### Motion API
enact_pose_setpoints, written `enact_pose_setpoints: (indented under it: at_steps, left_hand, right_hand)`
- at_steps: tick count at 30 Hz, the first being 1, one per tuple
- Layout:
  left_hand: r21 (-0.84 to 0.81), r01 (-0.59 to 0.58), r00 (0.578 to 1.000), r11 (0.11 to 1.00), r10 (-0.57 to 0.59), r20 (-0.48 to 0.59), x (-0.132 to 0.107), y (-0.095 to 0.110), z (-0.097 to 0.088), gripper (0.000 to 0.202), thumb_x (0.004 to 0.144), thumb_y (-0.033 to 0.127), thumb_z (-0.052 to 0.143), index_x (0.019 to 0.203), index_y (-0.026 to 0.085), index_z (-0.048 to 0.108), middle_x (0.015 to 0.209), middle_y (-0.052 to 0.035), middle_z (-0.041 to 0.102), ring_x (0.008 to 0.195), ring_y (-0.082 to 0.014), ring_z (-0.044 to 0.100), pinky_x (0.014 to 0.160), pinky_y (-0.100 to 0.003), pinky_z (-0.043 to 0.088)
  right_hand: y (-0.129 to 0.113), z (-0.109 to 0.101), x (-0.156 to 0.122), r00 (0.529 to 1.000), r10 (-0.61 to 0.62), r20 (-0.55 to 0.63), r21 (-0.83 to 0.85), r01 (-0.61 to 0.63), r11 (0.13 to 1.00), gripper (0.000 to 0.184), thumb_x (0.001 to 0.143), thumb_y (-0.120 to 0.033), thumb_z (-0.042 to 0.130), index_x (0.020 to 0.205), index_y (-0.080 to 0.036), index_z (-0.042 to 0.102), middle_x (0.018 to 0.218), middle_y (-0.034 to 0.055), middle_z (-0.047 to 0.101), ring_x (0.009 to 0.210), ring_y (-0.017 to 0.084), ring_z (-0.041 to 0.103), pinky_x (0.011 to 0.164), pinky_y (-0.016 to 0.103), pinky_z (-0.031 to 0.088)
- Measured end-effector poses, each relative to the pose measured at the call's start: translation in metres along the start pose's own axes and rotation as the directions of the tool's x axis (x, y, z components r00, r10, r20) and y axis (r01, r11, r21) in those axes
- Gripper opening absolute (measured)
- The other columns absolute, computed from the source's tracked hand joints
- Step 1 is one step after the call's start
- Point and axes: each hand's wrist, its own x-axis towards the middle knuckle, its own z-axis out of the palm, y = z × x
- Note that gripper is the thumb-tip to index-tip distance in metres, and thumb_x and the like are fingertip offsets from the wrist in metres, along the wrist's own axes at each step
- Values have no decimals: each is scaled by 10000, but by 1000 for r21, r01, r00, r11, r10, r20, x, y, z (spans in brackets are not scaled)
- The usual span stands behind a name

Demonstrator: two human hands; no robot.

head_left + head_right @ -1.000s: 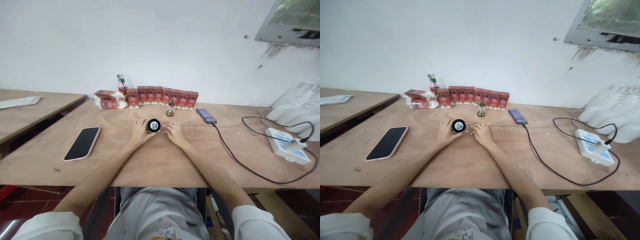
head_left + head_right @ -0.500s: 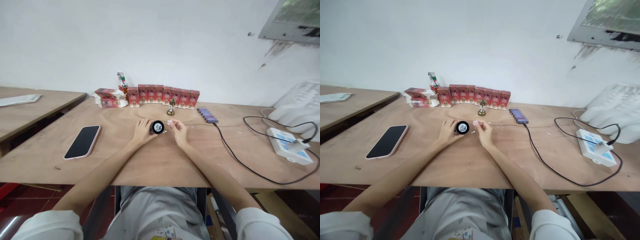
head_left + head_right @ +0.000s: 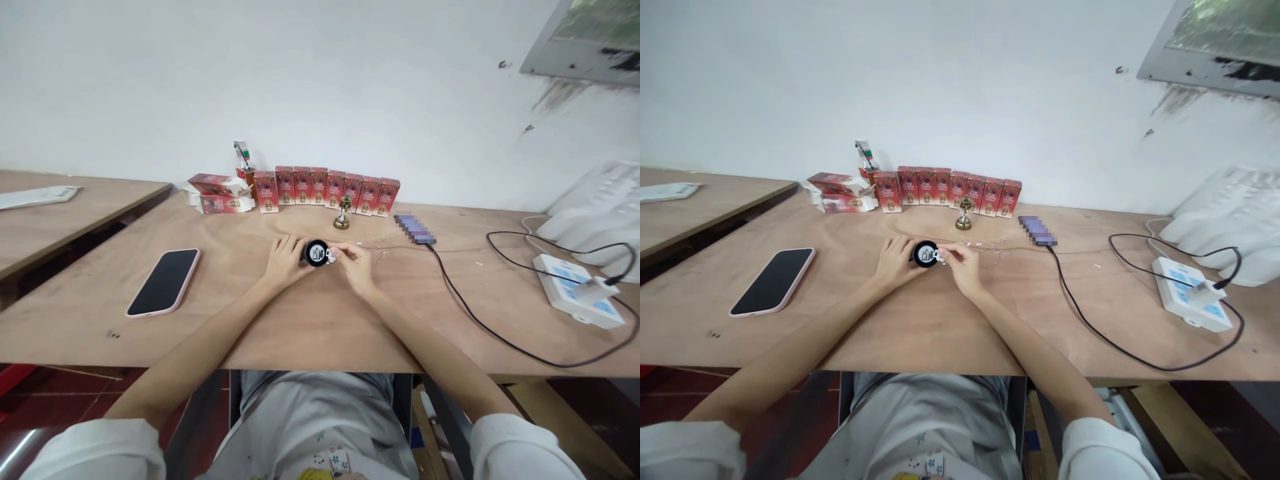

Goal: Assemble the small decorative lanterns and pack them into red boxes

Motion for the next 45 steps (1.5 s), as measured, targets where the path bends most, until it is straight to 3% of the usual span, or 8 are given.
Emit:
enact_pose_setpoints:
  at_steps: [5, 16, 25, 30, 36, 41, 45]
  left_hand:
    - [34, -23, 999, 999, 22, 34, 1, 0, 0, 484, 821, 500, 531, 1146, 142, 551, 1012, -133, 632, 939, -276, 547, 769, -379, 335]
    - [92, 25, 998, 995, -30, 63, 1, -3, 0, 469, 802, 461, 576, 1158, 156, 546, 1056, -129, 627, 966, -290, 543, 784, -394, 336]
    - [87, 55, 995, 995, -62, 83, 2, -3, -1, 462, 790, 440, 579, 1149, 151, 544, 1058, -132, 624, 972, -294, 540, 785, -394, 342]
    - [101, 37, 997, 994, -43, 62, 2, -3, -1, 433, 801, 430, 562, 1141, 162, 551, 1036, -128, 630, 956, -286, 544, 782, -385, 338]
    - [82, -35, 996, 996, 28, 90, 3, -2, -2, 449, 809, 449, 561, 1149, 156, 559, 1041, -139, 623, 953, -290, 541, 779, -400, 339]
    - [103, -109, 990, 989, 98, 103, 3, -2, -2, 429, 828, 451, 551, 1147, 164, 570, 1046, -135, 622, 959, -283, 542, 773, -395, 337]
    - [102, -109, 991, 989, 99, 95, 3, -3, -2, 426, 832, 442, 552, 1154, 164, 565, 1049, -136, 622, 963, -277, 545, 778, -385, 338]
  right_hand:
    - [4, -2, 5, 986, 162, 26, 76, -164, 984, 233, 633, -394, 751, 738, -190, 713, 672, 5, 665, 554, 99, 520, 513, 236, 420]
    - [2, -2, 6, 949, 279, 144, 257, -308, 916, 272, 535, -376, 827, 667, -183, 688, 622, -13, 650, 532, 84, 541, 541, 239, 465]
    - [2, -3, 5, 922, 347, 173, 317, -385, 867, 336, 482, -347, 859, 742, -197, 708, 756, 0, 692, 671, 111, 625, 710, 285, 530]
    - [7, -3, 6, 951, 266, 159, 228, -297, 927, 360, 545, -420, 819, 790, -188, 694, 715, -2, 674, 612, 105, 591, 662, 285, 510]
    - [6, -5, 2, 991, 52, 120, -29, -49, 998, 281, 745, -465, 662, 771, -186, 648, 733, 5, 630, 610, 100, 543, 597, 249, 461]
    - [-3, -6, -4, 985, -82, 149, -243, 117, 963, 223, 845, -405, 570, 843, -199, 653, 771, 19, 633, 635, 115, 559, 619, 253, 455]
    - [-8, -6, -7, 943, -221, 248, -384, 304, 872, 221, 895, -361, 509, 854, -208, 663, 832, 41, 661, 754, 148, 593, 712, 278, 465]
